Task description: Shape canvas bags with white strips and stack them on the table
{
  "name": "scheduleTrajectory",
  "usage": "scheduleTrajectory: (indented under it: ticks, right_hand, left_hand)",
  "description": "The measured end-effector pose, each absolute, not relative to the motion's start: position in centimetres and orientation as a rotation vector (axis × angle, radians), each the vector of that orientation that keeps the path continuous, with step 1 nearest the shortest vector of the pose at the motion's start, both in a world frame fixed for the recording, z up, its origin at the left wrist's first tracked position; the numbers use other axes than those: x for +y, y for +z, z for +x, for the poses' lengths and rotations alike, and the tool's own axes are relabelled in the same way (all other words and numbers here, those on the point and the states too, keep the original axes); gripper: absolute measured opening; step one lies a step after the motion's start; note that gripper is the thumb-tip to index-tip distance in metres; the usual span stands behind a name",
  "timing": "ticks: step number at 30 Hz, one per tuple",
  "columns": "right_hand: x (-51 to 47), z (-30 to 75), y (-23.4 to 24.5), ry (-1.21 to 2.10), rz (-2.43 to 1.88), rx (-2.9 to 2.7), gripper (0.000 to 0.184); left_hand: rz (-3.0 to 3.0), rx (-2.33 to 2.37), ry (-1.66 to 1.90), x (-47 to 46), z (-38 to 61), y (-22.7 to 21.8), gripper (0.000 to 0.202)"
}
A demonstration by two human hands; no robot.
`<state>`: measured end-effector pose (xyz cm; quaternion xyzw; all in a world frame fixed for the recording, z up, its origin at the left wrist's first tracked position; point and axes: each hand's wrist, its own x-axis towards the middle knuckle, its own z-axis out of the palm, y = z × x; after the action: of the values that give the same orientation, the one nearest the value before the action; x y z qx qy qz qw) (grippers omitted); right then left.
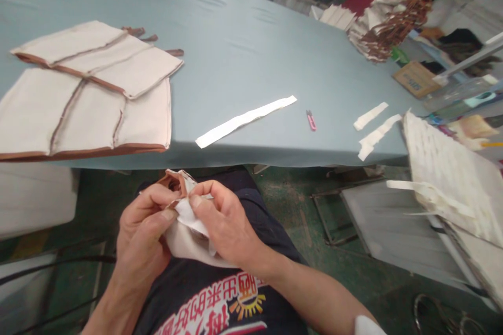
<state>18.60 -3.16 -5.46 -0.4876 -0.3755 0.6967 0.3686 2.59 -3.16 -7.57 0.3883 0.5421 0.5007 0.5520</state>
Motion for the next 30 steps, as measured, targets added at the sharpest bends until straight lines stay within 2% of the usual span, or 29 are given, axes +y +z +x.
scheduleTrajectory:
  ticks: [8,11,14,17,20,23,27,30]
  right_hand:
    - [-5.9,22.0,-8.0,1.287,-1.533,-1.461,0.025]
    - [-7.1,24.2,-8.5,1.292,-1.608,-1.572,0.02]
    - [-7.0,26.3,-7.7,1.318,-1.686,-1.736,0.018]
    - [-5.3,27.5,-5.6,1.086,-1.737,-1.711,0.018]
    - [-2.7,27.1,-2.9,0.956,-1.46,-1.714,0.023]
    - [-0.1,25.5,-0.8,0.99,-1.119,-1.888,0.027]
    - [2.7,23.8,-0.5,1.111,-0.767,-2.067,0.025]
    - [3.6,23.9,-1.1,1.106,-0.741,-2.247,0.026]
  left_hand:
    - [0.927,1.221,1.146,-2.2,2.5,-5.5,0.015]
    - [0.949,1.226,1.096,-2.2,2.2,-5.8,0.014]
    - [0.997,1.246,1.035,-2.3,1.6,-6.0,0.015]
    - [1.149,1.248,0.998,-2.1,1.6,-5.2,0.018]
    - [1.307,1.251,0.956,-1.7,2.2,-3.6,0.021]
    - [1.437,1.26,0.922,-1.6,2.4,-2.4,0.023]
    - [1.659,1.296,0.899,-2.5,1.3,-2.5,0.023]
    - [1.783,1.3,0.845,-3.2,0.8,-2.9,0.026]
